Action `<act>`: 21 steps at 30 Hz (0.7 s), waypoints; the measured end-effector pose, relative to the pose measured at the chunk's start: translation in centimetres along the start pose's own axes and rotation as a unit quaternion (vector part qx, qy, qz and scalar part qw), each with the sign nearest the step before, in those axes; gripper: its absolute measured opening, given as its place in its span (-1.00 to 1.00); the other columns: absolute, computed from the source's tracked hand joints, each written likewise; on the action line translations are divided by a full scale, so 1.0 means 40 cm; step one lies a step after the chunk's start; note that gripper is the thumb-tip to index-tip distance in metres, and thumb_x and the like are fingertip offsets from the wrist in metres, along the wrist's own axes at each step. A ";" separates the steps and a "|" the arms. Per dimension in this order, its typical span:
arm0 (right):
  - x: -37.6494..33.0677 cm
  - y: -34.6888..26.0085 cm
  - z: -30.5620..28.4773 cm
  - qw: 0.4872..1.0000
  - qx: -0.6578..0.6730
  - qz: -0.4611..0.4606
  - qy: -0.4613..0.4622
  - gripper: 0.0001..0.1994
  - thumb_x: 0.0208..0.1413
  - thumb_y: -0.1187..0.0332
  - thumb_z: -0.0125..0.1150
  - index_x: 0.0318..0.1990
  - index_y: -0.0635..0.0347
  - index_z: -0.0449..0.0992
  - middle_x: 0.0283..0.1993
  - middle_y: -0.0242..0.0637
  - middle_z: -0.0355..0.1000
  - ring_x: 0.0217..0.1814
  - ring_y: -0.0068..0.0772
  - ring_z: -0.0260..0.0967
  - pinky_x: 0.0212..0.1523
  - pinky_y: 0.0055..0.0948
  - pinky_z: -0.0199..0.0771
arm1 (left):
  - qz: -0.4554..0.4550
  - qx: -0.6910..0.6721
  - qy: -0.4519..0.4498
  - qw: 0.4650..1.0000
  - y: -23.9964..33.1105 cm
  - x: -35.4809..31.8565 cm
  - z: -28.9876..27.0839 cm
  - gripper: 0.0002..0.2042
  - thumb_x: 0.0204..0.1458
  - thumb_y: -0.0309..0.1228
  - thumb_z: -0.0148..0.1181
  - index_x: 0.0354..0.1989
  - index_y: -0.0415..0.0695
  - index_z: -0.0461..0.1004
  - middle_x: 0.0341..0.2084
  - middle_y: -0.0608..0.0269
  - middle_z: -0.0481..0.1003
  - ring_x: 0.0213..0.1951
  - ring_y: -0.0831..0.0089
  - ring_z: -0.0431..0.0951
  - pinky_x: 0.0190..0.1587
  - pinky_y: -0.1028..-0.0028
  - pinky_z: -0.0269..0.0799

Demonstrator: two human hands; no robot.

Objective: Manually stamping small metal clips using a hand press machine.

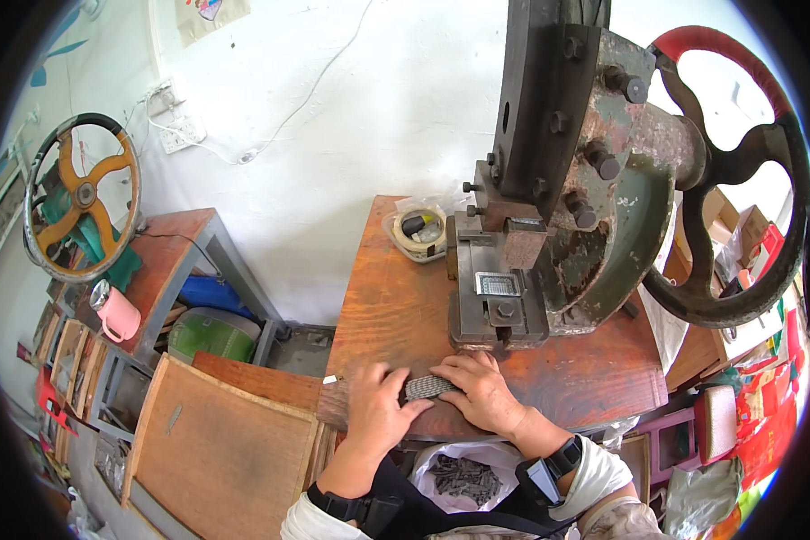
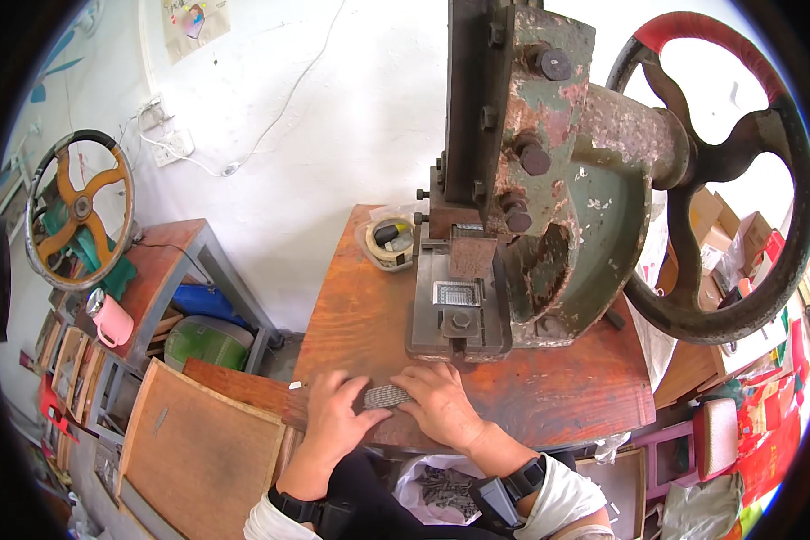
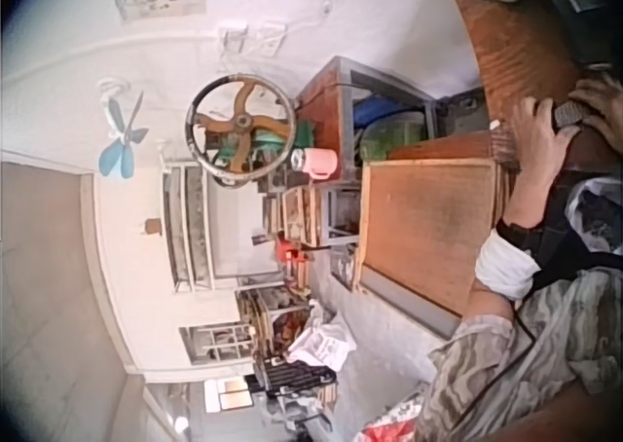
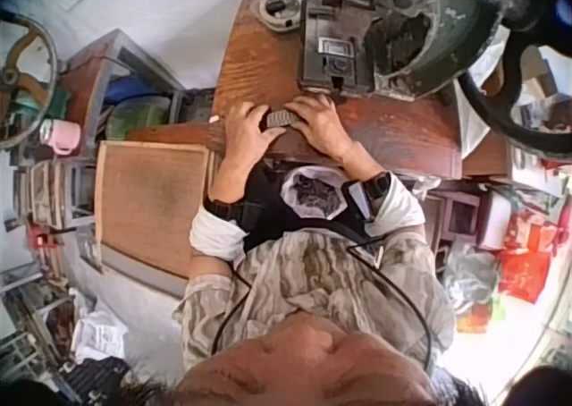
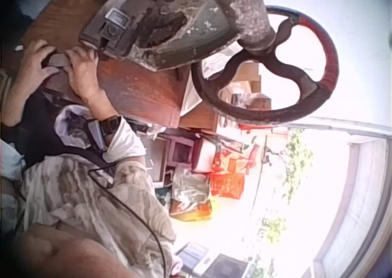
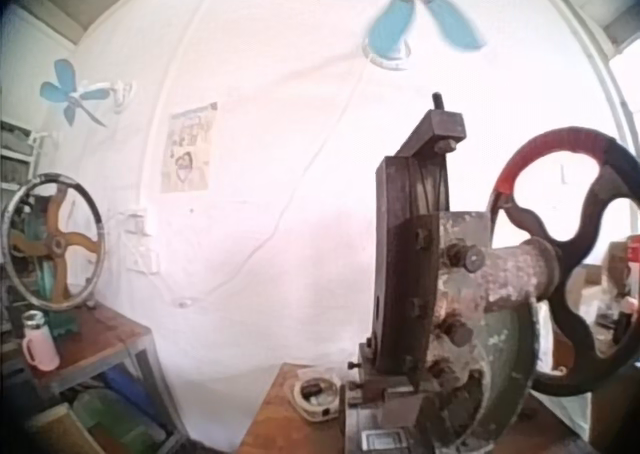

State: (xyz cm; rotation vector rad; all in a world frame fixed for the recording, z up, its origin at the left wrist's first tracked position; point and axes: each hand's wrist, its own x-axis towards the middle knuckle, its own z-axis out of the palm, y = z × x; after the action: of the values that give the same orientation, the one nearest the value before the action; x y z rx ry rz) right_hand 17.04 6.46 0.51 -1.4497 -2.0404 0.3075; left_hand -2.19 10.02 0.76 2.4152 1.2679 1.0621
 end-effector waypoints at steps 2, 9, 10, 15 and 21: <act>0.002 -0.008 -0.007 1.000 -0.010 -0.008 0.017 -0.56 -0.11 0.41 0.34 0.02 0.11 0.49 -0.01 -0.19 0.42 0.07 -0.04 0.28 0.14 -0.15 0.23 | -0.026 -0.008 -0.030 0.999 -0.008 -0.003 0.001 -0.52 -0.32 -0.28 0.46 -0.17 -0.21 0.52 -0.38 0.05 0.45 -0.20 0.08 0.45 -0.17 0.19 0.38; 0.009 0.010 -0.011 0.999 0.027 0.013 0.016 -0.55 -0.12 0.40 0.33 0.03 0.12 0.47 0.03 -0.18 0.41 0.13 -0.04 0.25 0.12 -0.17 0.24 | -0.058 -0.083 -0.061 0.993 0.011 0.025 0.007 -0.59 -0.23 -0.39 0.39 -0.15 -0.20 0.46 -0.34 0.03 0.49 -0.22 0.00 0.49 -0.21 0.17 0.41; 0.012 0.009 -0.010 0.999 0.026 0.011 0.024 -0.54 -0.13 0.39 0.34 0.03 0.12 0.47 0.02 -0.17 0.42 0.13 -0.04 0.27 0.12 -0.17 0.24 | -0.042 -0.097 -0.076 0.991 -0.003 0.027 0.004 -0.59 -0.22 -0.42 0.37 -0.13 -0.20 0.45 -0.32 0.01 0.49 -0.21 -0.01 0.49 -0.19 0.16 0.41; 0.020 0.000 -0.017 1.000 0.001 -0.018 -0.001 -0.47 -0.28 0.38 0.43 -0.01 0.16 0.49 -0.05 -0.12 0.46 0.05 -0.03 0.35 0.08 -0.15 0.27 | -0.030 -0.114 -0.096 0.988 -0.011 0.018 0.031 -0.67 -0.18 -0.50 0.29 -0.17 -0.20 0.43 -0.27 -0.04 0.47 -0.16 -0.03 0.48 -0.12 0.15 0.40; 0.039 -0.017 0.007 0.999 -0.003 -0.049 -0.006 -0.60 -0.24 0.41 0.37 -0.12 0.21 0.53 -0.14 -0.09 0.39 -0.02 0.02 0.29 0.07 -0.14 0.21 | -0.047 -0.213 -0.056 0.974 -0.036 -0.001 0.006 -0.58 -0.21 -0.49 0.34 -0.13 -0.23 0.36 -0.28 -0.03 0.45 -0.18 0.00 0.46 -0.12 0.21 0.40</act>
State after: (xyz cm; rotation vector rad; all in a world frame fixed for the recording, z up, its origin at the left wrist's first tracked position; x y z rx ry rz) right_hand 16.03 7.70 1.19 -1.3492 -2.1155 0.2690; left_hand -2.97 10.88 -0.12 2.0402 0.9869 1.0310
